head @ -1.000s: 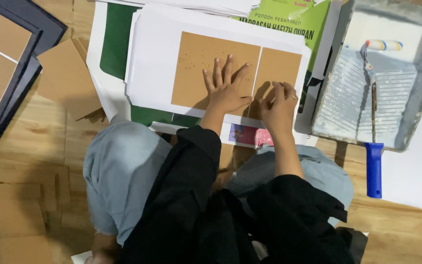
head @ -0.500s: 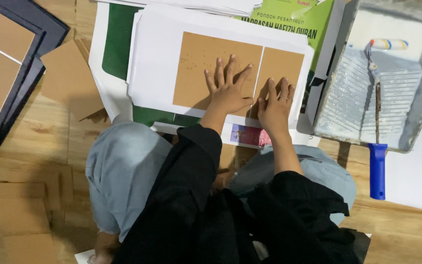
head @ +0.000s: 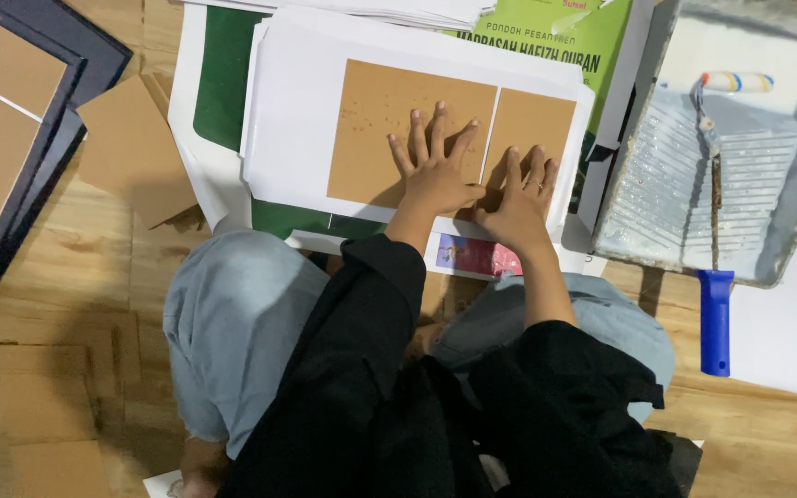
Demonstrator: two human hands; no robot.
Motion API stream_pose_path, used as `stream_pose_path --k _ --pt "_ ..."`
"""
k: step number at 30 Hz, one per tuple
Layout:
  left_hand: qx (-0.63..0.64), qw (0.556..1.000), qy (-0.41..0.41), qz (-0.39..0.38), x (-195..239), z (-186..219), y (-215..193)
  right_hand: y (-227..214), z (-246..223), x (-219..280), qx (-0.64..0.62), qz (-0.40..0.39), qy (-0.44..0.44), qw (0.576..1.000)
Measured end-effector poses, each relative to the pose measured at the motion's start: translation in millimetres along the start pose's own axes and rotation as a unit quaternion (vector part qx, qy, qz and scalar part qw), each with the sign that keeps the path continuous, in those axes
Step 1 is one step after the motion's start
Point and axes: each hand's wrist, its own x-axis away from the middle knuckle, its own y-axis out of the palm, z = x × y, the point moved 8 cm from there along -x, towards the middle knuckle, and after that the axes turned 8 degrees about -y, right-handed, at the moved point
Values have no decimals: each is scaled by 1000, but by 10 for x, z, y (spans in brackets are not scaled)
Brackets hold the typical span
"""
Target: The person sits on the floor and assembles a cardboard frame by placing three rectangular cardboard pieces side-by-side on a white backing sheet. They then use a green tool to press down and secure the edges of the cardboard pieces onto the backing.
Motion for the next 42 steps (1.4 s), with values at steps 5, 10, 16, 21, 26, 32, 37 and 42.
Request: stream_pose_path --k 5,10,16,21,26,32,37,42 --pt "0 1000 0 6 13 4 -5 -19 -44 -5 9 -3 2 1000" --pt "-5 1000 0 12 -4 4 16 -36 -46 -9 1 4 -5 1000" --pt "-1 1000 -3 14 26 26 -5 -52 -49 4 12 -3 -2 1000" --pt "0 1000 -4 13 18 25 -1 -32 -21 -12 4 2 -7 1000" --pt "1 1000 -3 17 12 38 5 -19 -7 -17 -2 10 -16 1000" --pt "3 1000 -5 19 26 51 11 -13 7 -17 1 7 -13 1000" --pt "-2 1000 -9 18 2 52 21 11 42 -41 18 4 -8 1000" --pt "0 1000 -6 21 1 52 37 -1 28 -33 8 9 -12 1000"
